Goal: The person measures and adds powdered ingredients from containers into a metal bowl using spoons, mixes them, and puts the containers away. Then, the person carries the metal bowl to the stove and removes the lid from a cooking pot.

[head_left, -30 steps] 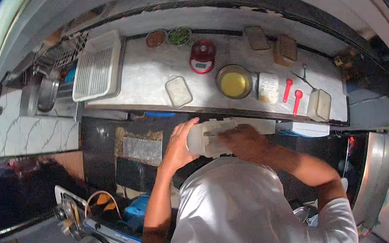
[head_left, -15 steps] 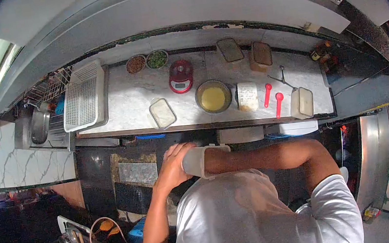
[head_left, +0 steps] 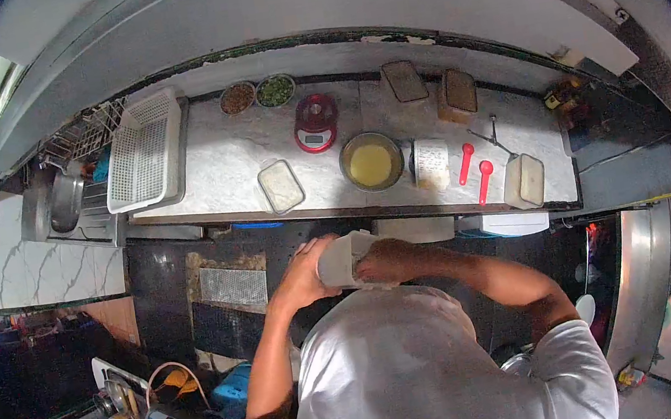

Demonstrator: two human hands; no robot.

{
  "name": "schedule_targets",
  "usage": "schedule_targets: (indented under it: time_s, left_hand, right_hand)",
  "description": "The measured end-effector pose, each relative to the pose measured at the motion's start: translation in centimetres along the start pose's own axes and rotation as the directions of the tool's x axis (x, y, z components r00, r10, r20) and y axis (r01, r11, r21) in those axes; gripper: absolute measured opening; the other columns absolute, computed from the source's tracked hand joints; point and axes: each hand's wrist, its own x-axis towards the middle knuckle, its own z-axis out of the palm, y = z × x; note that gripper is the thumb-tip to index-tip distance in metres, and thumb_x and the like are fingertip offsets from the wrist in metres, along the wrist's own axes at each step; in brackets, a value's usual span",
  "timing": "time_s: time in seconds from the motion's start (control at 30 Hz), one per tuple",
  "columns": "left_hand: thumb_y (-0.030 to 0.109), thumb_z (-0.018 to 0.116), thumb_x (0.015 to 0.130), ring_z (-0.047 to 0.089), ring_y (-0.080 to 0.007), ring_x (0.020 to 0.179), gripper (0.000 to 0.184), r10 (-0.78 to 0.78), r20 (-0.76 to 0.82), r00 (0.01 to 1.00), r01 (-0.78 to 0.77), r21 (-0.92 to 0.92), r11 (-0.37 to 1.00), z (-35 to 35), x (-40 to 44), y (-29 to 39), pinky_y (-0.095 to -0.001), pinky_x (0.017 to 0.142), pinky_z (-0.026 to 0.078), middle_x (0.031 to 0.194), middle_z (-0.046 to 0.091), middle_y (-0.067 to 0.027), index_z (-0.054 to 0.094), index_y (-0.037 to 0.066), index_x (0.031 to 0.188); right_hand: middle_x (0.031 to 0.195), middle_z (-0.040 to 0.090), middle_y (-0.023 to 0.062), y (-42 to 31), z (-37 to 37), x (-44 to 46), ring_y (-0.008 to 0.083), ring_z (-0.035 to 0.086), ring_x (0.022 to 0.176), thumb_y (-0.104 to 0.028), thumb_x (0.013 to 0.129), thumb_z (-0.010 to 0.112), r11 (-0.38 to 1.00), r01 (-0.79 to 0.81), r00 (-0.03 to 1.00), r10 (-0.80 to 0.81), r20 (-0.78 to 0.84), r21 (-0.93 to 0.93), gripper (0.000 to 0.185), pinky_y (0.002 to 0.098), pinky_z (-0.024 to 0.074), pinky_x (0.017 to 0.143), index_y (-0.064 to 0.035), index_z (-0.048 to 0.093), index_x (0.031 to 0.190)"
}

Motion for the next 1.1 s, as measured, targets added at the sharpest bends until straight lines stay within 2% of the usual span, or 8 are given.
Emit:
schedule_targets:
  time_s: [0.2,0.4,0.53,0.6,0.73,0.93,1.03,1.1]
  left_hand:
    - [0.014,0.103,0.057,0.056,-0.0414,0.141,0.114,-0.096,-0.098,0.991,0.094,-0.021,0.995,0.9,0.1,-2.6,-0.0503,0.122,0.043,0.151,0.061,-0.0179,0.050,0.009,0.158]
    - [0.013,0.103,0.056,0.056,-0.0405,0.141,0.113,-0.169,-0.249,0.954,0.155,-0.073,0.985,-0.6,-1.4,-4.0,-0.0502,0.121,0.044,0.148,0.063,-0.0172,0.051,0.009,0.156]
    - [0.014,0.102,0.056,0.057,-0.0402,0.141,0.111,-0.165,-0.284,0.944,0.161,-0.040,0.986,-1.9,-2.5,-3.7,-0.0503,0.121,0.044,0.146,0.064,-0.0169,0.051,0.009,0.156]
    - [0.015,0.101,0.057,0.057,-0.0401,0.141,0.110,-0.198,-0.290,0.936,0.200,-0.023,0.980,-2.4,-2.7,-3.2,-0.0501,0.121,0.043,0.146,0.064,-0.0172,0.052,0.009,0.155]
    - [0.015,0.101,0.057,0.057,-0.0399,0.140,0.109,-0.174,-0.329,0.928,0.174,-0.029,0.984,-2.4,-3.2,-3.3,-0.0500,0.121,0.042,0.144,0.064,-0.0175,0.052,0.009,0.155]
    - [0.014,0.100,0.058,0.057,-0.0404,0.140,0.106,-0.204,-0.384,0.900,0.208,-0.033,0.978,-3.9,-4.9,-3.0,-0.0498,0.119,0.044,0.146,0.064,-0.0172,0.053,0.007,0.153]
    - [0.012,0.099,0.057,0.056,-0.0412,0.140,0.107,-0.217,-0.367,0.905,0.226,-0.018,0.974,-4.1,-5.5,-4.1,-0.0490,0.120,0.043,0.148,0.063,-0.0173,0.053,0.007,0.153]
    - [0.010,0.098,0.057,0.054,-0.0417,0.141,0.109,-0.117,-0.334,0.935,0.110,-0.042,0.993,-4.1,-5.0,-4.4,-0.0488,0.122,0.042,0.150,0.061,-0.0175,0.052,0.007,0.155]
  right_hand:
    - [0.089,0.074,0.0098,2.5,-1.4,-3.3,0.0217,0.070,0.077,-0.025,0.109,0.064,0.827,0.052,0.970,0.092,-0.227,0.560,0.024,0.0415,0.0567,0.073,-0.0095,0.079,0.121]
    - [0.081,0.057,-0.0040,3.3,-5.3,-5.7,0.0082,0.047,0.067,-0.024,0.116,0.057,0.350,-0.013,0.884,0.442,-0.153,0.937,0.029,0.0268,0.0392,0.059,-0.0061,0.079,0.125]
    - [0.084,0.067,0.0027,6.2,-5.3,-4.1,0.0168,0.058,0.067,-0.013,0.111,0.063,0.605,-0.065,0.672,0.615,-0.413,0.794,0.022,0.0317,0.0502,0.062,-0.0045,0.075,0.126]
    - [0.090,0.074,0.0137,9.6,-4.2,-1.6,0.0313,0.066,0.068,-0.003,0.101,0.065,0.968,-0.251,0.385,0.082,-0.920,-0.019,0.029,0.0421,0.0554,0.064,-0.0043,0.073,0.129]
    - [0.121,0.070,0.0258,12.8,-3.2,0.2,0.0451,0.070,0.104,-0.001,0.094,0.060,0.815,-0.537,0.616,0.204,-0.761,-0.216,0.044,0.0498,0.0582,0.087,-0.0002,0.064,0.138]
    - [0.125,0.070,0.0277,8.1,-5.9,-1.9,0.0460,0.068,0.119,-0.001,0.094,0.060,0.833,-0.541,0.411,0.140,-0.901,-0.118,0.050,0.0518,0.0571,0.096,0.0016,0.062,0.144]
    - [0.125,0.072,0.0268,-1.9,-8.8,-3.1,0.0463,0.070,0.116,-0.003,0.095,0.060,0.946,-0.317,0.617,0.264,-0.742,0.073,0.049,0.0507,0.0600,0.096,0.0024,0.062,0.143]
    - [0.119,0.075,0.0251,-4.6,-7.8,-2.6,0.0440,0.075,0.107,-0.007,0.095,0.060,0.954,-0.221,0.852,0.088,-0.515,-0.202,0.048,0.0491,0.0637,0.092,0.0032,0.064,0.141]
